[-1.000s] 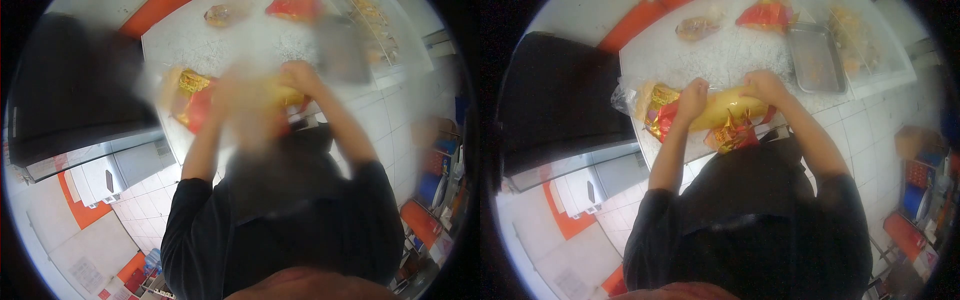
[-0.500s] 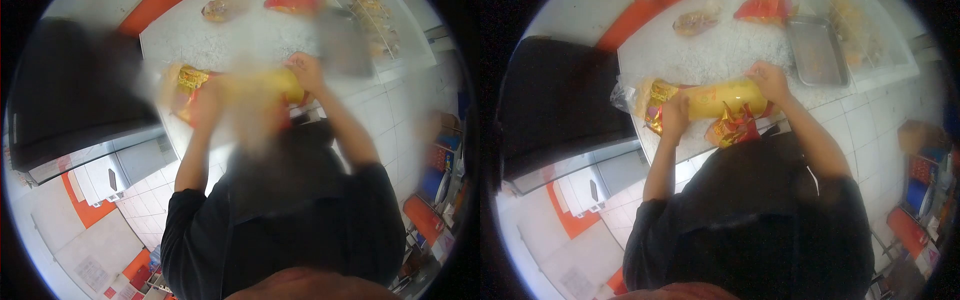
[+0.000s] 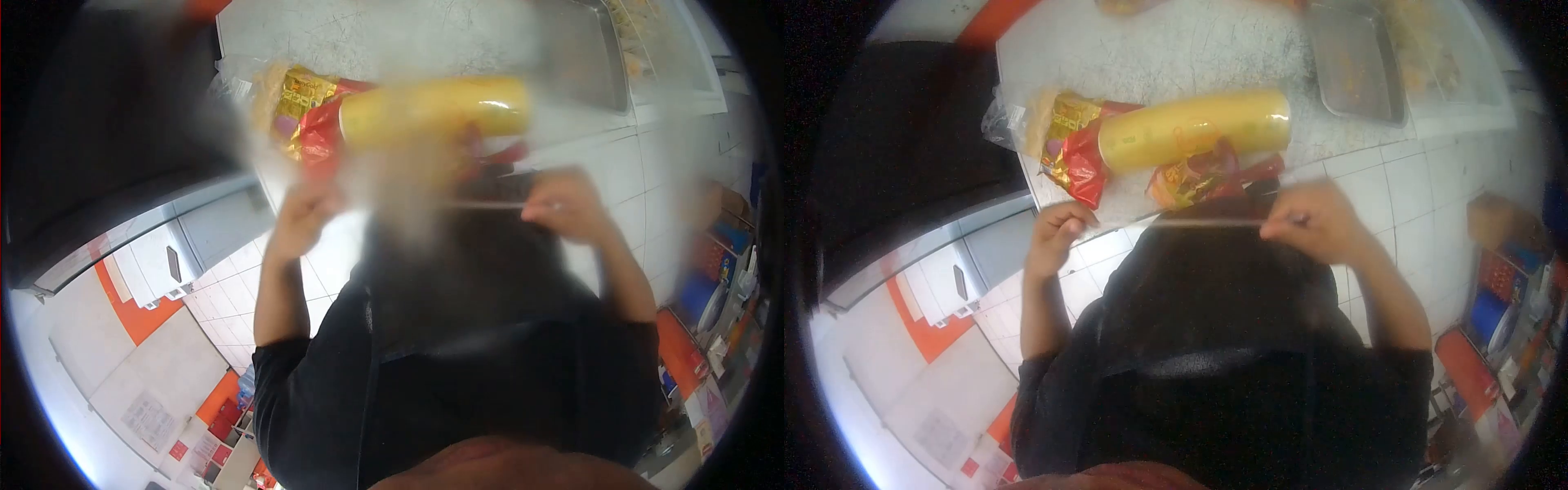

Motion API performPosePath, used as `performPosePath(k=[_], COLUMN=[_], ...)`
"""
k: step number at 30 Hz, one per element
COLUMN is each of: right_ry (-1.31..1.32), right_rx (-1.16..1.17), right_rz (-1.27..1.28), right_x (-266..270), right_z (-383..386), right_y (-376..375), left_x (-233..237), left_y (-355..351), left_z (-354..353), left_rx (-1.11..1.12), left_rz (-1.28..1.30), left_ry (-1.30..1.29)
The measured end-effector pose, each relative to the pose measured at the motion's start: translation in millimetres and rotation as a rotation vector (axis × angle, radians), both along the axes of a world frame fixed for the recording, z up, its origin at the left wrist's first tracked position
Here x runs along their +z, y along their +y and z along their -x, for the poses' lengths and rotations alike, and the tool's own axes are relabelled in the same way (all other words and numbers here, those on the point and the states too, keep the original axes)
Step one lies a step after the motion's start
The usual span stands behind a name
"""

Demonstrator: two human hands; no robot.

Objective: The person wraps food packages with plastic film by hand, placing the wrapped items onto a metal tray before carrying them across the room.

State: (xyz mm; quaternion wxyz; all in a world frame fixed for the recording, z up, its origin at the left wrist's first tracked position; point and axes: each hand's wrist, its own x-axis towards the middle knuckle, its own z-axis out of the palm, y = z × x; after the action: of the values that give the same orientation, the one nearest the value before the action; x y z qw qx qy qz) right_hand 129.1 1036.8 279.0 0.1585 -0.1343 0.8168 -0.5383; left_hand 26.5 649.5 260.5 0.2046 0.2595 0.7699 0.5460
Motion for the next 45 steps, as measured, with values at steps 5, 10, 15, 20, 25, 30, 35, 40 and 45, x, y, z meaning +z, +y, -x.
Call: performPosePath(k=[5,10,15,20,25,30,35,40,45], right_ry=[-0.215,-0.449,-0.197,-0.295,0.298,-0.127,0.088,0.137,0.731], right_rx=[-0.442,-0.608,-0.277,-0.086,0.083,-0.001,-0.118,-0.225,-0.173], right_rz=[0.083,-0.066,-0.255,-0.201,-0.129,-0.056,-0.049,0.037,-0.194], right_x=[-87,-158,-170,-143,-196,-153,-111,-69,-59], right_z=[-45,-40,7,30,27,13,2,6,26], right_y=[-14,-17,-25,-54,-58,-53,-56,-63,-50], left_x=[-96,-134,-105,-132,-106,-53,-69,-57,-58], left_y=[-1,22,58,57,73,85,72,80,71], left_z=[-40,-34,9,1,-11,-29,-40,-47,-39], left_rx=[0.420,0.342,-0.078,-0.198,-0.227,-0.205,-0.092,0.127,0.144], left_rz=[0.164,0.419,0.528,0.688,0.584,0.402,0.255,0.212,0.378], left_ry=[-0.551,-0.291,0.066,0.000,0.171,0.429,0.592,0.815,0.833])
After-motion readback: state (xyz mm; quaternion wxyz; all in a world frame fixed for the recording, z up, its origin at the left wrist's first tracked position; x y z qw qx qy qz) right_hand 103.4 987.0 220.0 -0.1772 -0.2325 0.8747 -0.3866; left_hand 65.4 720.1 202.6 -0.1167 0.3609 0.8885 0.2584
